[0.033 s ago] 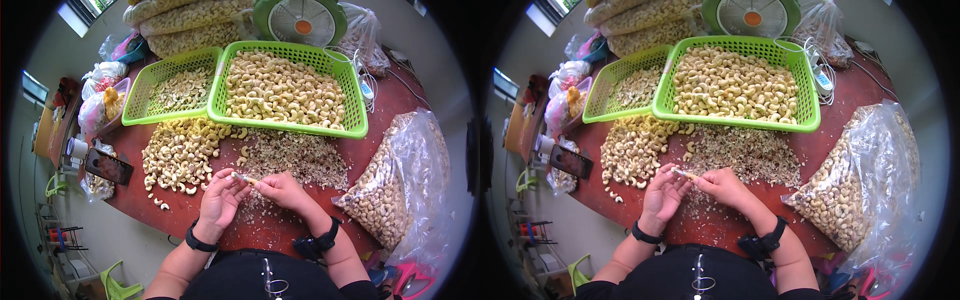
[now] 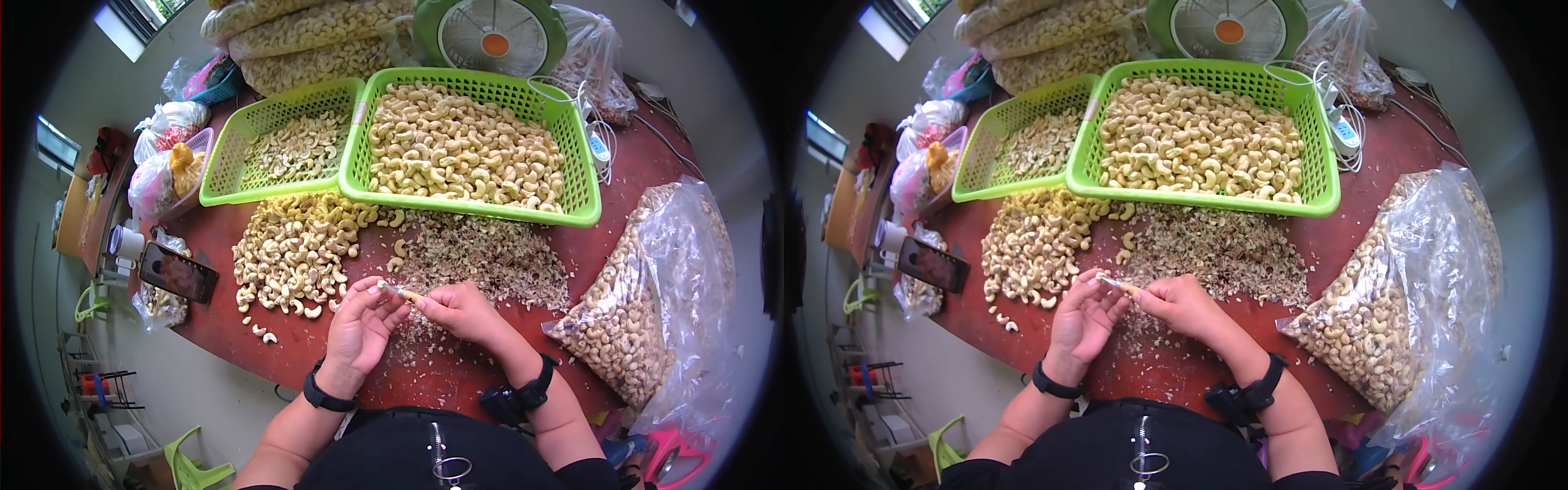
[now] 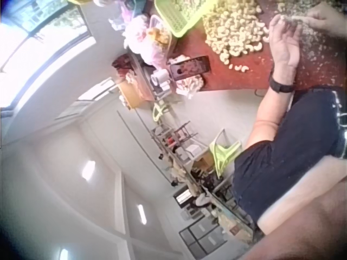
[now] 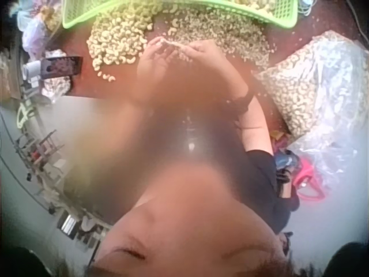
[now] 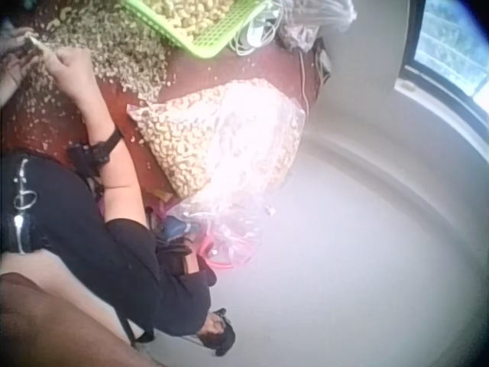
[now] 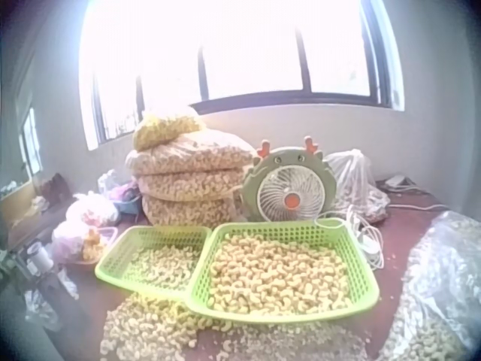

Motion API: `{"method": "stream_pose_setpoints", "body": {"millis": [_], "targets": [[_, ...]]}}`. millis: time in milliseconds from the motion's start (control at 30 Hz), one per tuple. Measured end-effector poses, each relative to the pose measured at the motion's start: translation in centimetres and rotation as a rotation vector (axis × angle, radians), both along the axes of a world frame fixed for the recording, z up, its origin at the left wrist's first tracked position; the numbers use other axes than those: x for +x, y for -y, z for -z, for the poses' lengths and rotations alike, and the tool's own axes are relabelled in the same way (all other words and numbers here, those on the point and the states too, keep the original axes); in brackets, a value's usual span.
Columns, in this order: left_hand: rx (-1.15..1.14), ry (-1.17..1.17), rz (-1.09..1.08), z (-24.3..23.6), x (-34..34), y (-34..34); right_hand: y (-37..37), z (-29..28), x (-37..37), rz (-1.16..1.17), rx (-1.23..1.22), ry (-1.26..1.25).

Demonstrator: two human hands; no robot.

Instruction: Peeling the skin off of roasted cashew nuts using a small knife.

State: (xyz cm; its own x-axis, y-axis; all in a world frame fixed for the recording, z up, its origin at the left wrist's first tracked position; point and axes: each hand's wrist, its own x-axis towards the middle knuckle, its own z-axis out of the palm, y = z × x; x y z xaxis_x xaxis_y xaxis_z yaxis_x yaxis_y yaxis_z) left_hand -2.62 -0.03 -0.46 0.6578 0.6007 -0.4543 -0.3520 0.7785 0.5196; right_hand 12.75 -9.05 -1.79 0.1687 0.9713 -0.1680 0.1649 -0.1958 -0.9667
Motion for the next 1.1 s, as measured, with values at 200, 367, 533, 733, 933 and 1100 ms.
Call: {"method": "stream_pose_setpoints", "body": {"millis": [200,367,533,733,933,1100], "targets": [[0.106,-0.019,0.035,-0.7,0.6,0.5,0.0,0.3,0.1,0.033,0.031,-0.016],[0.137,-0.077,0.016,-0.6,0.7,0.7,0.0,0.4,0.3,0.044,0.03,0.008],[-0.008,-0.027,-0.01,0.8,-0.1,-0.5,0.0,0.2,0.1,0.036,-0.005,0.02],[0.001,-0.058,0.008,-0.3,0.7,-0.4,-0.1,0.4,-0.1,0.023,0.015,0.051],[0.094,-0.043,0.071,0.0,0.4,-0.1,0.0,0.5,0.2,0.06,-0.014,-0.02],[0.056,-0.02,0.04,0.3,0.4,-0.1,0.1,0.3,0.2,0.051,-0.003,0.0]]}}
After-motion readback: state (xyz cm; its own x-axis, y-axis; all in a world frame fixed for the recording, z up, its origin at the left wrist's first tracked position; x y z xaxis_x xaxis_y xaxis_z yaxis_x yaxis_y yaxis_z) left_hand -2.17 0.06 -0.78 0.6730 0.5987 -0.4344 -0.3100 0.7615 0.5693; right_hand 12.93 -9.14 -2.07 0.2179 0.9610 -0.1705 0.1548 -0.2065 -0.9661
